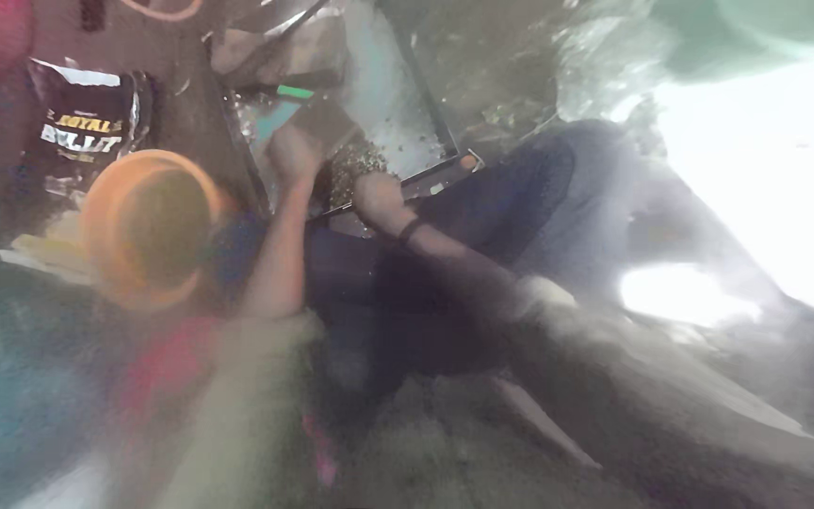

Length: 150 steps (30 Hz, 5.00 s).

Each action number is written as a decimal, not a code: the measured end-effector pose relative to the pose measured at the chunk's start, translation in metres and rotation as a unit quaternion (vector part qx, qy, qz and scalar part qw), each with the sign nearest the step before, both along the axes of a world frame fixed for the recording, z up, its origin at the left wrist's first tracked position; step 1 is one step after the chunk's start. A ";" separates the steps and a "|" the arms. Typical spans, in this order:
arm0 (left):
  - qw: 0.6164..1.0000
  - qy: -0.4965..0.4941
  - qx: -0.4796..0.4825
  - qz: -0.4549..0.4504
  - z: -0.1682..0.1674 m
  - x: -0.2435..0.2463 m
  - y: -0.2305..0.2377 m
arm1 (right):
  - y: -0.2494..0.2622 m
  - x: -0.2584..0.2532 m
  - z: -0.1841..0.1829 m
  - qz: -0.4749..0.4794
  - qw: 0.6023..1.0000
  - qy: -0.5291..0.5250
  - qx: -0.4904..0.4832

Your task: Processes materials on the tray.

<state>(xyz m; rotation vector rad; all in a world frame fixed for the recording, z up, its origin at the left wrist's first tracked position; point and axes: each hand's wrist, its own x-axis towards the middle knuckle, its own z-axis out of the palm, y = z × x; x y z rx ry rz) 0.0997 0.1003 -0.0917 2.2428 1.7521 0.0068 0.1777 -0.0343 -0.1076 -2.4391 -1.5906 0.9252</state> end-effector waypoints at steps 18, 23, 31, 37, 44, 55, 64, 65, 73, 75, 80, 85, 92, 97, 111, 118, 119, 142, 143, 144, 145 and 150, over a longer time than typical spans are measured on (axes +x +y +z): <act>1.000 -0.014 -0.011 0.014 -0.002 -0.009 0.013 | 0.061 0.020 0.022 -0.011 1.000 0.022 0.016; 0.996 -0.077 -0.004 0.038 0.000 -0.023 0.020 | 0.058 0.027 0.011 -0.032 0.999 0.017 0.023; 0.998 -0.053 -0.009 0.038 -0.008 -0.022 0.018 | 0.060 0.018 0.028 0.033 0.998 0.038 0.031; 0.999 -0.038 -0.001 0.036 -0.008 -0.018 0.017 | 0.080 0.009 0.009 0.037 0.996 0.038 0.073; 0.999 0.014 0.019 0.045 -0.004 -0.008 0.012 | 0.093 0.001 0.003 0.043 0.995 0.052 0.075; 0.999 0.023 -0.002 0.045 0.000 -0.002 0.012 | 0.092 -0.002 0.000 0.036 0.995 0.032 0.088; 0.999 0.008 0.009 0.048 0.001 -0.001 0.012 | 0.094 0.000 -0.005 0.048 0.995 0.039 0.077; 0.999 0.007 0.015 0.042 0.001 -0.001 0.011 | 0.092 -0.001 -0.004 0.046 0.995 0.038 0.074; 0.999 0.009 0.013 0.041 -0.001 -0.005 0.008 | 0.052 -0.015 -0.002 0.012 0.998 0.012 0.055; 0.998 0.004 0.001 0.058 -0.001 -0.004 0.009 | 0.035 -0.016 -0.003 0.018 0.999 0.010 0.046; 0.998 -0.014 -0.007 0.058 -0.001 -0.003 0.007 | 0.012 -0.006 0.009 0.015 1.000 0.017 0.007; 0.998 -0.018 0.003 0.054 0.001 -0.006 0.007 | 0.023 0.002 0.025 0.014 0.999 0.025 0.031; 0.998 0.009 0.001 0.067 0.010 -0.003 -0.001 | 0.081 0.001 0.014 0.048 0.995 0.028 0.082; 0.997 0.012 0.000 0.075 0.003 -0.004 0.006 | 0.098 0.001 0.005 0.041 0.995 0.049 0.077; 0.998 -0.014 -0.017 0.056 -0.001 -0.004 0.010 | 0.021 -0.008 0.000 0.034 0.999 -0.005 0.019; 0.998 -0.043 0.001 0.049 -0.004 -0.010 0.007 | 0.018 0.003 0.022 0.017 0.999 0.019 0.042; 0.998 -0.049 0.005 0.040 -0.005 -0.012 0.008 | 0.024 0.003 0.024 0.016 0.999 0.022 0.044; 0.998 -0.026 -0.015 0.046 -0.002 -0.007 0.011 | 0.070 -0.017 -0.001 0.017 0.997 0.003 0.080; 0.998 -0.027 -0.017 0.045 -0.002 -0.007 0.012 | 0.068 -0.017 0.000 0.013 0.996 0.000 0.086; 0.998 -0.029 -0.017 0.048 -0.001 -0.006 0.012 | 0.065 -0.017 0.002 0.008 0.996 0.005 0.087; 0.998 -0.032 -0.013 0.053 -0.002 -0.006 0.013 | 0.062 -0.018 0.002 0.007 0.997 0.007 0.082; 0.997 -0.039 -0.012 0.066 0.000 -0.004 0.006 | 0.032 -0.018 0.000 0.019 0.999 0.000 0.036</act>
